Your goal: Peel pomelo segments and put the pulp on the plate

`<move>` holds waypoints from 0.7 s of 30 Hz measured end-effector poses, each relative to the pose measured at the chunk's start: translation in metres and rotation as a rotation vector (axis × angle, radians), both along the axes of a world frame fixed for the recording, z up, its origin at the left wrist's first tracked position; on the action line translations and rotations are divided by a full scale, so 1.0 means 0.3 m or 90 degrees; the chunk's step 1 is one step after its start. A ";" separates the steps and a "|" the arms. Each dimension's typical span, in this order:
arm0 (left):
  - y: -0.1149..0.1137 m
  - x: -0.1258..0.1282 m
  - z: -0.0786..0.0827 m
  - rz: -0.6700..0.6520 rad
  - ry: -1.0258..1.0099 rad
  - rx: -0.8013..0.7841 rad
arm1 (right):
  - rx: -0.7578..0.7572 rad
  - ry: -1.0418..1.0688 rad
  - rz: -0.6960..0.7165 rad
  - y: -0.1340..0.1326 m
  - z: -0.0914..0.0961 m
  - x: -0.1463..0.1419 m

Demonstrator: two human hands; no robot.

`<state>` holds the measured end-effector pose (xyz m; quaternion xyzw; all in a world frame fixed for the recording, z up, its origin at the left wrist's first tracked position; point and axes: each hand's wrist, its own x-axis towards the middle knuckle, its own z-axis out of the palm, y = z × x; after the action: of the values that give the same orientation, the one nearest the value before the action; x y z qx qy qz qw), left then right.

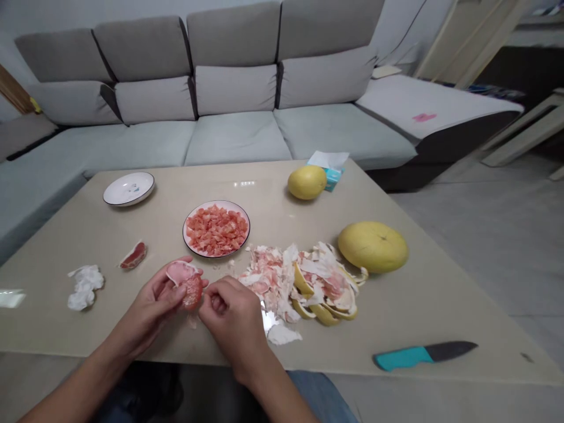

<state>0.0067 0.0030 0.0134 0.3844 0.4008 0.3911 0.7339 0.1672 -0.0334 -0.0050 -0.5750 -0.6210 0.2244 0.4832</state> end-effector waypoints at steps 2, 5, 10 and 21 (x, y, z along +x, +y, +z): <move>0.001 -0.003 0.007 -0.004 -0.048 -0.057 | -0.011 0.036 0.003 0.001 0.004 0.000; 0.005 -0.006 0.009 -0.009 -0.111 -0.104 | -0.025 0.076 0.005 0.000 0.007 0.000; 0.025 -0.007 -0.003 -0.024 -0.159 -0.127 | -0.039 0.114 0.036 -0.002 0.017 0.012; 0.027 0.003 -0.006 0.000 -0.149 -0.125 | -0.036 0.108 0.073 -0.008 0.010 0.009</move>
<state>0.0077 0.0110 0.0115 0.2624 0.3489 0.3922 0.8097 0.1700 -0.0359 -0.0020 -0.5310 -0.6031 0.3171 0.5037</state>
